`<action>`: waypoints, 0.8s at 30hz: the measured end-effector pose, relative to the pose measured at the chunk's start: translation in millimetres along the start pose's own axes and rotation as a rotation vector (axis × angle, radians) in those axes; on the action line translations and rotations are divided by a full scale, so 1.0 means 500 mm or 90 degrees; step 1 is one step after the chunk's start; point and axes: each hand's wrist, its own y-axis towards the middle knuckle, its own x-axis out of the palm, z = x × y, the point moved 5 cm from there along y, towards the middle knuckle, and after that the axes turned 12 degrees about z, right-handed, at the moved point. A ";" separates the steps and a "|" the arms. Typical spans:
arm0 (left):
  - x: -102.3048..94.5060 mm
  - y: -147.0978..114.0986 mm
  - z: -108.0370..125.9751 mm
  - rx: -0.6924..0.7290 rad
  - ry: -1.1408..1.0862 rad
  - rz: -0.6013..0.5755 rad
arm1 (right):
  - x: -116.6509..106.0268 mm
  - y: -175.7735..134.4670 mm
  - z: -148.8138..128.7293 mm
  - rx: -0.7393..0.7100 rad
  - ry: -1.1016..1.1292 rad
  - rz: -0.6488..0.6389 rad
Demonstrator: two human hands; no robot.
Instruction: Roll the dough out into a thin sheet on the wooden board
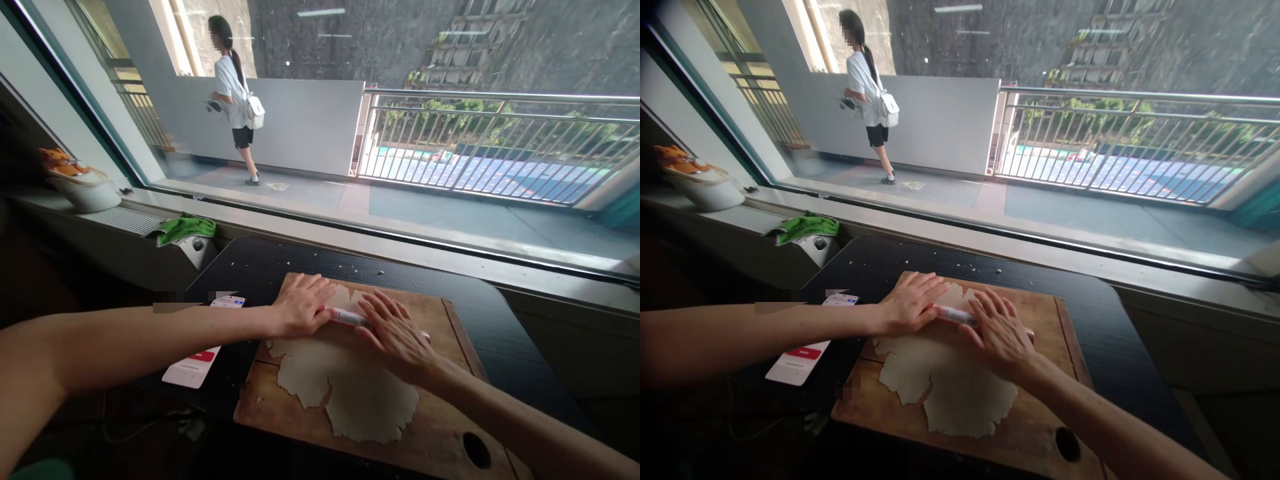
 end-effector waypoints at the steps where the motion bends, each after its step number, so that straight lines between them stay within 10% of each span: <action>1: -0.003 -0.013 0.008 0.032 -0.005 0.013 | -0.002 -0.013 -0.007 -0.017 0.005 0.008; 9: -0.006 0.147 -0.080 -0.209 0.040 -0.017 | 0.002 0.159 0.093 0.184 -0.077 0.031; 18: -0.012 -0.005 -0.002 0.061 -0.006 0.008 | 0.005 -0.004 0.003 -0.065 0.013 0.067; 24: -0.016 0.148 -0.077 -0.143 0.065 0.014 | 0.014 0.164 0.100 0.156 -0.082 0.008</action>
